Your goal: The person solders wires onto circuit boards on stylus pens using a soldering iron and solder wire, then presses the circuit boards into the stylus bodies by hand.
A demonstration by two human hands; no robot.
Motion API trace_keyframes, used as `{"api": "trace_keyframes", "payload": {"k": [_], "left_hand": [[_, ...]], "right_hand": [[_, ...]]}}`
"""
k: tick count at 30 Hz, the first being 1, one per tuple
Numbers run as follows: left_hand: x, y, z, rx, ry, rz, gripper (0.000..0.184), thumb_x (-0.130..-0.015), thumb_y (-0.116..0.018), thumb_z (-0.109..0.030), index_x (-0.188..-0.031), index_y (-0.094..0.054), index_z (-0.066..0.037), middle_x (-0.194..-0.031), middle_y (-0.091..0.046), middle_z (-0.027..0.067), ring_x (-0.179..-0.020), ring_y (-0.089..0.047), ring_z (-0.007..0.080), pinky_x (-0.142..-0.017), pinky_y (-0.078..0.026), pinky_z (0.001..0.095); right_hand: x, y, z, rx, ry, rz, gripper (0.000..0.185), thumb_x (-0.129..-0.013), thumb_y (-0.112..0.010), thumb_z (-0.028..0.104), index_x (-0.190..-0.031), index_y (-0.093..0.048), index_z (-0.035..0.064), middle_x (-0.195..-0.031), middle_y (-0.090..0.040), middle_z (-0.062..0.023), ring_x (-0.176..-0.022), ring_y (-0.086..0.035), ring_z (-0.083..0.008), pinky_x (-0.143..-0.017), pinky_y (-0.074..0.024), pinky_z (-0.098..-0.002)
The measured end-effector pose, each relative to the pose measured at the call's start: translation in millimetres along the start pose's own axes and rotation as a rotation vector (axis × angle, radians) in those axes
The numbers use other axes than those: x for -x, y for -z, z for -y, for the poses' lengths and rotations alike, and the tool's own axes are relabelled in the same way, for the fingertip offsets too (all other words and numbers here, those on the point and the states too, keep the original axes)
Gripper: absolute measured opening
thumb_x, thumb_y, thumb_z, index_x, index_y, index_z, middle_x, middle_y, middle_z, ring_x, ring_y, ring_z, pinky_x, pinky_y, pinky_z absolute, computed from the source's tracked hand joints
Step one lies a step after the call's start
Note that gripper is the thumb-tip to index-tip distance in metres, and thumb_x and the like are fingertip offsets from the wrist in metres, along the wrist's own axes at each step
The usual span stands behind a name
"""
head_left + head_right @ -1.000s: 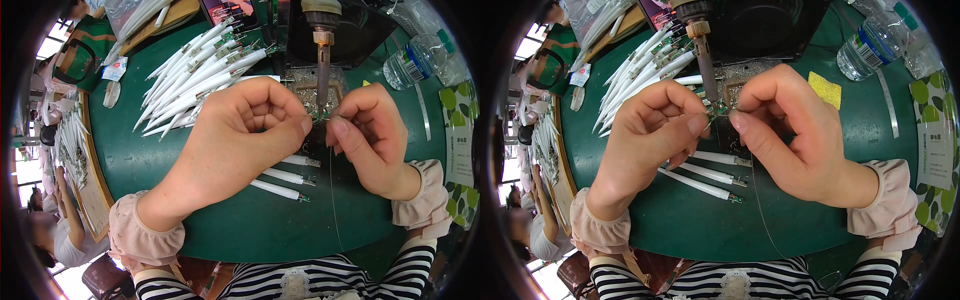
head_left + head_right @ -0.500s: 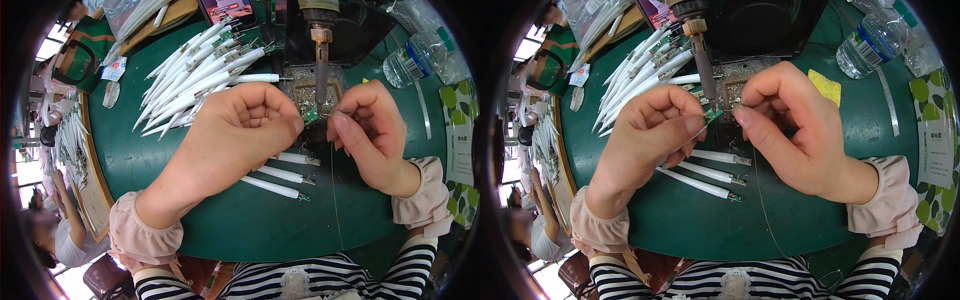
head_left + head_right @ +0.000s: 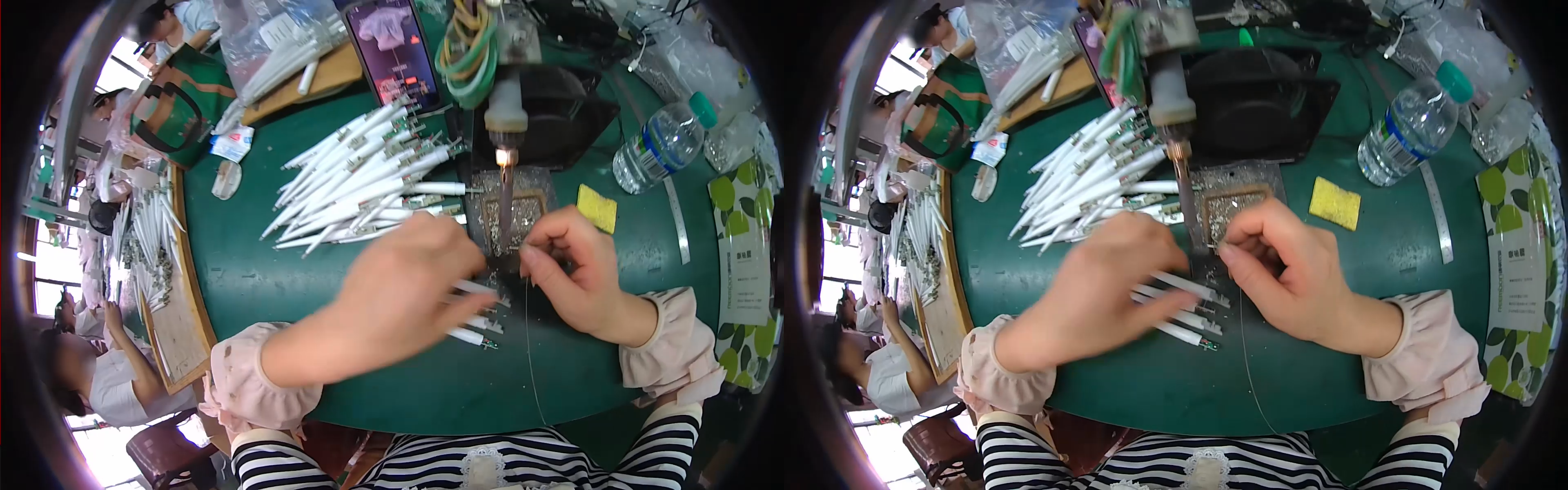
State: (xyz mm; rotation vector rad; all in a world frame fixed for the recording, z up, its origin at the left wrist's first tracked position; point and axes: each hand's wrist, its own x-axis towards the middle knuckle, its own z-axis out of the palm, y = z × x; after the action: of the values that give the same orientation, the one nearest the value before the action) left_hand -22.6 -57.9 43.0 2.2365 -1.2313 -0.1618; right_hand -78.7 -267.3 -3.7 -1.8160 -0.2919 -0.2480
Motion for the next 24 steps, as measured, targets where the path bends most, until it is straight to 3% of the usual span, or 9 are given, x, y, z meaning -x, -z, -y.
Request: {"api": "trace_keyframes", "payload": {"k": [1, 3, 4, 7, 10, 12, 16, 19, 24], "left_hand": [[-5.7, 10.5, 9.7, -0.021, -0.030, -0.144, 0.019, -0.075, -0.069, -0.011, -0.090, -0.061, -0.002, -0.085, -0.060, 0.0096, -0.081, -0.057, 0.0246, -0.072, -0.045, 0.0316], [-23.8, 37.3, 35.0, 0.151, 0.301, -0.334, 0.023, -0.086, -0.062, -0.015, -0.102, -0.061, 0.002, -0.089, -0.063, 0.0059, -0.075, -0.056, 0.0111, -0.070, -0.045, 0.0255], [-35.4, 46.1, 63.9, 0.183, 0.318, -0.451, 0.029, -0.090, -0.057, -0.018, -0.111, -0.058, 0.002, -0.093, -0.063, 0.0059, -0.079, -0.055, 0.0105, -0.071, -0.045, 0.0252], [-62.6, 63.2, 142.9, 0.174, 0.453, -0.469, 0.042, -0.095, -0.049, -0.027, -0.126, -0.049, 0.000, -0.107, -0.060, 0.0071, -0.087, -0.059, 0.0143, -0.075, -0.046, 0.0273], [-78.4, 68.3, 164.3, 0.559, 0.524, -0.334, 0.044, -0.096, -0.044, -0.031, -0.127, -0.048, 0.000, -0.117, -0.059, 0.0114, -0.094, -0.060, 0.0189, -0.077, -0.047, 0.0294], [-82.1, 73.5, 159.3, 0.747, 0.552, -0.288, 0.037, -0.098, -0.043, -0.033, -0.119, -0.053, -0.006, -0.112, -0.059, 0.0088, -0.089, -0.059, 0.0153, -0.076, -0.048, 0.0279], [-87.7, 67.3, 170.0, 0.862, 0.552, -0.250, 0.032, -0.097, -0.046, -0.033, -0.114, -0.057, -0.008, -0.102, -0.062, 0.0065, -0.085, -0.060, 0.0138, -0.076, -0.050, 0.0275], [-89.6, 65.3, 172.6, 0.916, 0.514, -0.279, 0.031, -0.095, -0.049, -0.032, -0.111, -0.057, -0.006, -0.104, -0.063, 0.0066, -0.085, -0.062, 0.0146, -0.078, -0.052, 0.0279], [-83.7, 83.4, 152.2, 0.850, 0.411, -0.467, 0.038, -0.096, -0.049, -0.031, -0.125, -0.051, -0.007, -0.109, -0.063, 0.0082, -0.095, -0.063, 0.0188, -0.083, -0.051, 0.0308]], "right_hand": [[0.1, 0.4, -0.1, -0.003, -0.001, 0.004, 0.009, -0.084, -0.062, 0.003, -0.089, -0.054, 0.0004, -0.069, -0.058, -0.0030, -0.057, -0.055, -0.0062, -0.051, -0.0431, -0.0197], [-1.9, 1.2, 2.3, -0.002, -0.002, 0.014, 0.010, -0.084, -0.062, 0.004, -0.090, -0.055, 0.0003, -0.069, -0.059, -0.0034, -0.057, -0.055, -0.0057, -0.051, -0.0432, -0.0196], [-2.0, 2.0, 3.2, 0.005, -0.016, 0.021, 0.010, -0.084, -0.062, 0.004, -0.089, -0.055, 0.0002, -0.069, -0.059, -0.0034, -0.057, -0.055, -0.0056, -0.051, -0.0432, -0.0195], [-1.1, 2.1, 5.2, -0.005, -0.055, 0.047, 0.011, -0.084, -0.063, 0.004, -0.089, -0.055, -0.0005, -0.070, -0.059, -0.0036, -0.058, -0.055, -0.0050, -0.051, -0.0432, -0.0196], [-0.8, 0.7, 9.1, 0.014, -0.036, 0.049, 0.011, -0.084, -0.063, 0.005, -0.089, -0.055, -0.0007, -0.070, -0.060, -0.0038, -0.058, -0.055, -0.0052, -0.051, -0.0433, -0.0197], [-0.7, 1.2, 10.5, 0.011, -0.017, 0.044, 0.011, -0.084, -0.064, 0.005, -0.090, -0.055, -0.0007, -0.070, -0.060, -0.0041, -0.059, -0.056, -0.0055, -0.051, -0.0434, -0.0198], [-0.6, 3.1, 13.8, 0.000, -0.032, 0.063, 0.011, -0.084, -0.063, 0.005, -0.089, -0.055, -0.0006, -0.071, -0.060, -0.0044, -0.060, -0.057, -0.0061, -0.053, -0.0438, -0.0203], [-1.1, 3.1, 18.8, 0.005, -0.052, 0.071, 0.011, -0.084, -0.063, 0.005, -0.090, -0.055, -0.0003, -0.071, -0.060, -0.0044, -0.060, -0.056, -0.0064, -0.053, -0.0441, -0.0207], [7.0, 6.8, 22.8, 0.061, -0.034, 0.053, 0.013, -0.084, -0.063, 0.006, -0.093, -0.056, 0.0006, -0.072, -0.061, -0.0042, -0.061, -0.057, -0.0072, -0.055, -0.0453, -0.0215]]}}
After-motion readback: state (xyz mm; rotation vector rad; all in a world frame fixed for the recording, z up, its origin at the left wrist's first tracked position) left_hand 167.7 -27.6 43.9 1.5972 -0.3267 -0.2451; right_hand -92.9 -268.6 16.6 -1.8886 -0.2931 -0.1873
